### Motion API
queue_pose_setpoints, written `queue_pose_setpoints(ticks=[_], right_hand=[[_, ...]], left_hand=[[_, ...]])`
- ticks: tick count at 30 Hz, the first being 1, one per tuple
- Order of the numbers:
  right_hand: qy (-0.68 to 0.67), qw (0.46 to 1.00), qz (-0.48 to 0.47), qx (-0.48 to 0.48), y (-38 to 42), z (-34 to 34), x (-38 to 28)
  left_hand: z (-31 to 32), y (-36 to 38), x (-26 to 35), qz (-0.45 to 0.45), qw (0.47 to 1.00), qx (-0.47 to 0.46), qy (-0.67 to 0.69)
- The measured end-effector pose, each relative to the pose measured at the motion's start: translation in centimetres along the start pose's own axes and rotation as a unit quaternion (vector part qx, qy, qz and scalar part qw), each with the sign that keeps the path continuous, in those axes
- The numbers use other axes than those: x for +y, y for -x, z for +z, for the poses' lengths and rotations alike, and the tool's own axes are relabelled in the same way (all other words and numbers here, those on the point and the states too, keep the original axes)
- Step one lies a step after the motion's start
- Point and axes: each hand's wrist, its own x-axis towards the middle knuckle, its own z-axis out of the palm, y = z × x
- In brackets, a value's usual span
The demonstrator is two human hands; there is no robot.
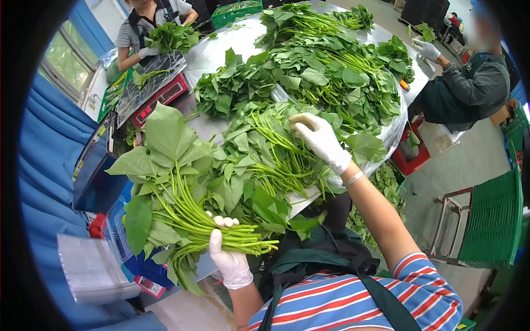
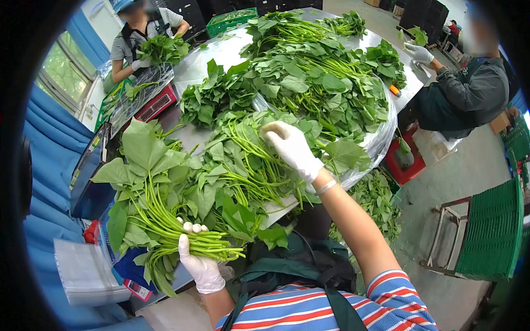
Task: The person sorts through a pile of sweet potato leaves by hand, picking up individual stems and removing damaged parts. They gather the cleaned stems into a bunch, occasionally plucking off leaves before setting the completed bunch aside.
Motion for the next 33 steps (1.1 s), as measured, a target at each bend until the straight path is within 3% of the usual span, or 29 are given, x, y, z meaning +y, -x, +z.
queue_pose_setpoints(ticks=[2,4,5,6,9,12,16,18,23,26,28,29,33], right_hand=[[0.049,0.999,0.016,0.005,1.5,-0.5,-1.1],[0.241,0.966,0.022,-0.089,3.2,-0.3,-2.8],[0.318,0.944,-0.086,-0.026,4.1,0.4,-1.3],[0.327,0.938,-0.12,0.008,4.4,0.7,-1.0],[0.339,0.935,-0.105,0.025,3.8,0.1,-0.6],[0.346,0.937,-0.046,0.003,4.0,-0.5,-0.7],[0.203,0.979,-0.004,-0.038,4.3,-1.4,-2.8],[-0.091,0.99,0.103,-0.005,4.9,-1.1,-5.1],[-0.156,0.988,-0.019,0.014,7.4,1.5,-9.0],[0.008,0.983,-0.162,-0.089,8.8,2.9,-10.5],[0.11,0.945,-0.235,-0.2,9.2,4.2,-10.4],[0.154,0.922,-0.278,-0.22,9.4,4.9,-10.3],[0.201,0.91,-0.27,-0.241,9.8,5.2,-11.4]], left_hand=[[0.1,0.0,0.0,0.003,1.0,0.0,-0.003],[0.4,-0.1,-0.2,0.005,1.0,0.025,-0.006],[0.5,-0.1,-0.3,0.003,1.0,0.024,-0.008],[0.6,-0.1,-0.4,-0.002,1.0,0.027,-0.011],[0.8,-0.1,-0.7,-0.005,1.0,0.027,-0.014],[0.7,0.1,-0.8,-0.005,0.999,0.034,-0.028],[0.4,-0.1,-1.1,-0.006,1.0,0.011,-0.008],[1.0,-0.1,-1.1,-0.001,1.0,0.012,-0.02],[1.1,-1.0,-1.4,0.007,1.0,0.005,-0.003],[1.2,-1.2,-1.3,-0.01,0.999,0.044,-0.019],[1.5,-0.7,-1.3,-0.008,0.996,0.053,-0.065],[2.1,-0.7,-1.2,-0.018,0.999,-0.001,-0.043],[1.6,-0.5,-1.2,-0.037,0.999,-0.021,-0.02]])
